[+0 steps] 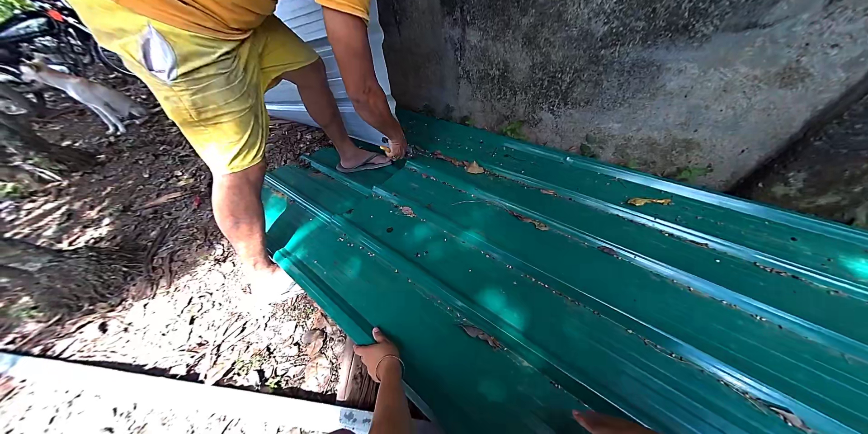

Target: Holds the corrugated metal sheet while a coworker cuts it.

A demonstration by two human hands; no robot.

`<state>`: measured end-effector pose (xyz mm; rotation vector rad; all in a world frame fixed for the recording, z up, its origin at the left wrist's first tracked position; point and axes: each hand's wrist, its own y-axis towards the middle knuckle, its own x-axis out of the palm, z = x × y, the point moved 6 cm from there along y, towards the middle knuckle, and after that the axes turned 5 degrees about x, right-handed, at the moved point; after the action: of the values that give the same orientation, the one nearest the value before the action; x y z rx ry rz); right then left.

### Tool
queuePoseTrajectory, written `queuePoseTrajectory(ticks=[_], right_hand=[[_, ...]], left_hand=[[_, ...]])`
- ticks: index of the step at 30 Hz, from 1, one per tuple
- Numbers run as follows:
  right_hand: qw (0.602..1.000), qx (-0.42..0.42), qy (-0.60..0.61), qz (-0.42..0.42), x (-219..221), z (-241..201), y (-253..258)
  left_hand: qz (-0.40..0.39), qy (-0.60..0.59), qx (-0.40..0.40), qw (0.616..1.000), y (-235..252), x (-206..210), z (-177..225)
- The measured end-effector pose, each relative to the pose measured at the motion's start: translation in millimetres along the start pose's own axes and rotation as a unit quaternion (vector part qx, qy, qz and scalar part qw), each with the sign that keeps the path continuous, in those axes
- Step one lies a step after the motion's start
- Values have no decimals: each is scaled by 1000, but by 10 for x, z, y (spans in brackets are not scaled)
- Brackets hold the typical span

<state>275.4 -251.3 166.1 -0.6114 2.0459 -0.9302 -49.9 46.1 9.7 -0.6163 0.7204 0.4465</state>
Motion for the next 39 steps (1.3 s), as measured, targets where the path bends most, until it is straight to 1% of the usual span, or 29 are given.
queuePoseTrajectory(ticks=[1,3,5,7,9,12,17,39], right_hand=[[1000,16,-8,17,-57,146,110],[994,77,-22,73,-290,568,444],[978,139,-34,152,-634,1003,792],[956,187,-22,224,-920,1312,1049],[936,214,27,278,-1037,1476,1276],[912,233,67,332,-959,1522,1504],[926,241,58,286,-954,1572,1523],[927,264,49,263,-1006,1543,1521]], left_hand=[[-2,3,-2,1000,-8,10,-15],[-5,7,-3,1000,-6,31,-27],[-7,8,-2,1000,9,68,-52],[-5,10,-2,1000,25,92,-84],[-1,9,-3,1000,43,90,-85],[1,12,-6,1000,52,82,-73],[11,27,-5,1000,52,76,-66],[9,24,-1,1000,4,37,-20]])
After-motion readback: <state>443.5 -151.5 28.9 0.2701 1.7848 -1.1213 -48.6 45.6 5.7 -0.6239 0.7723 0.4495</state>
